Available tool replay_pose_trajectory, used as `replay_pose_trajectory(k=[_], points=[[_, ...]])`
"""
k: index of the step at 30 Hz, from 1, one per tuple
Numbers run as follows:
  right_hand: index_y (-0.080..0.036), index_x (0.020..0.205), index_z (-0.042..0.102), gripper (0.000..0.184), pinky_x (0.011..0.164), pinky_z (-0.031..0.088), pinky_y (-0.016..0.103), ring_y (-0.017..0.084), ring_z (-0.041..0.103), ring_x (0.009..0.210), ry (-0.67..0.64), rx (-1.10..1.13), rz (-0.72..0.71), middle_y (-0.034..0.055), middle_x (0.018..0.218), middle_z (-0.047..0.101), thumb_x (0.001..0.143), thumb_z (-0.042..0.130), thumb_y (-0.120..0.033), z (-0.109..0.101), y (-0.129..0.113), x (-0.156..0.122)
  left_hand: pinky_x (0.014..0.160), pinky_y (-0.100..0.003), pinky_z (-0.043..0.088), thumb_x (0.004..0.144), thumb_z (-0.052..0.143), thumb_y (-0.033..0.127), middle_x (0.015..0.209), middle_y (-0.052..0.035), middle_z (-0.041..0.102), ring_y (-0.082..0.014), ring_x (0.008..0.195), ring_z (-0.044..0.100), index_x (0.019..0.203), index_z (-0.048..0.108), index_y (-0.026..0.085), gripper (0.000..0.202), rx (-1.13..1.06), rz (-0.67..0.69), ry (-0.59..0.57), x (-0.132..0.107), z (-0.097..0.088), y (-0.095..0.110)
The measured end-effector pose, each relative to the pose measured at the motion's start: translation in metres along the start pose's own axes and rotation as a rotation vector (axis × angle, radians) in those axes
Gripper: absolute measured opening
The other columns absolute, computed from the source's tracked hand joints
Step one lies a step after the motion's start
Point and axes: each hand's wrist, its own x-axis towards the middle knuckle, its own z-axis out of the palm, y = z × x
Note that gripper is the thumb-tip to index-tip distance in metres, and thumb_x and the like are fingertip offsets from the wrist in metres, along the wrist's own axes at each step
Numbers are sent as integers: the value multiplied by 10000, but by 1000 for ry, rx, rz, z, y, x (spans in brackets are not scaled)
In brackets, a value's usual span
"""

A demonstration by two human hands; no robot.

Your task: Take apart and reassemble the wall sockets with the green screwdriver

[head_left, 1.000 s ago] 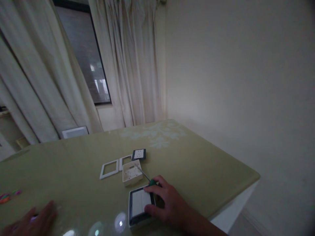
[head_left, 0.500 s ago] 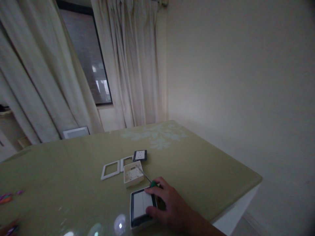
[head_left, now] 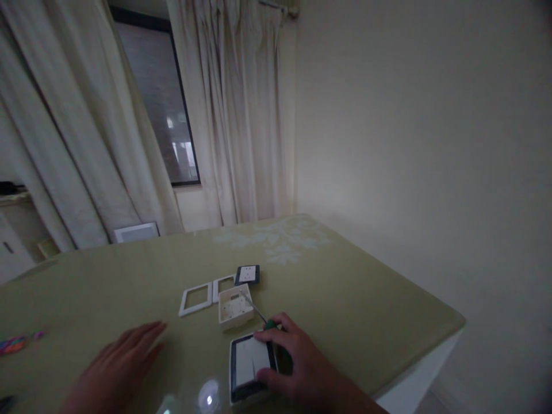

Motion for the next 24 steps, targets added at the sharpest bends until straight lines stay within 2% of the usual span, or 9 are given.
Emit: replay_pose_trajectory(k=[1,3,6,8,11,15,19,21,24], points=[[-252,1437,697,689,1192,436,422,326,579,1396,-4,4,2,151,1566,499,802,862,-462,0,0,0,1167,-496,503,983,491,340,1421,-58,742,-331,1324,679,1308,752,309,417,24,55,-66,13,3,15],[-248,1442,692,693,1195,432,422,329,574,1404,-10,3,2,156,1584,479,802,859,-453,0,0,0,1165,-534,491,1017,429,296,1511,-110,673,-347,1385,628,1404,695,250,471,89,81,-135,37,4,44],[-258,1454,683,686,1188,437,418,320,588,1387,-11,-4,-5,149,1593,475,815,847,-447,0,-1,0,1138,-516,496,1003,429,181,1504,-131,665,-340,1410,596,1364,690,234,448,130,79,-197,59,1,71],[-270,1463,676,683,1186,440,415,313,593,1381,-14,-9,-4,141,1590,484,827,838,-457,0,-2,-1,1096,-482,514,1024,407,160,1393,-137,714,-326,1328,645,1246,709,225,380,113,99,-225,64,1,76],[-278,1470,670,683,1191,437,419,314,586,1394,-21,-15,5,140,1598,478,838,830,-481,-1,-2,-1,1036,-416,525,1069,388,197,1220,-124,742,-291,1183,699,1113,686,223,303,31,133,-242,63,6,72],[-271,1471,671,680,1207,424,439,320,581,1401,-22,-29,9,149,1583,489,848,818,-500,-1,-1,0,1014,-388,510,995,469,119,1212,-112,737,-276,1160,699,1120,641,217,234,-67,101,-267,61,9,63],[-258,1479,665,688,1221,411,472,347,554,1430,-28,-51,19,170,1617,454,869,785,-554,-1,1,1,996,-371,505,976,491,110,1203,-98,754,-270,1144,709,1143,638,223,250,-115,105,-282,61,1,64],[-253,1481,664,692,1219,416,481,355,553,1428,-28,-63,11,176,1615,456,874,774,-567,-1,1,1,1043,-400,478,992,462,101,1248,-87,751,-268,1191,702,1165,639,242,285,-109,87,-243,60,-7,71],[-248,1470,670,682,1209,432,473,350,571,1403,-24,-64,-7,171,1590,485,876,768,-568,-1,-1,2,1115,-515,416,1040,408,114,1313,-99,730,-291,1227,695,1209,635,249,313,-100,35,-165,57,-21,88]])
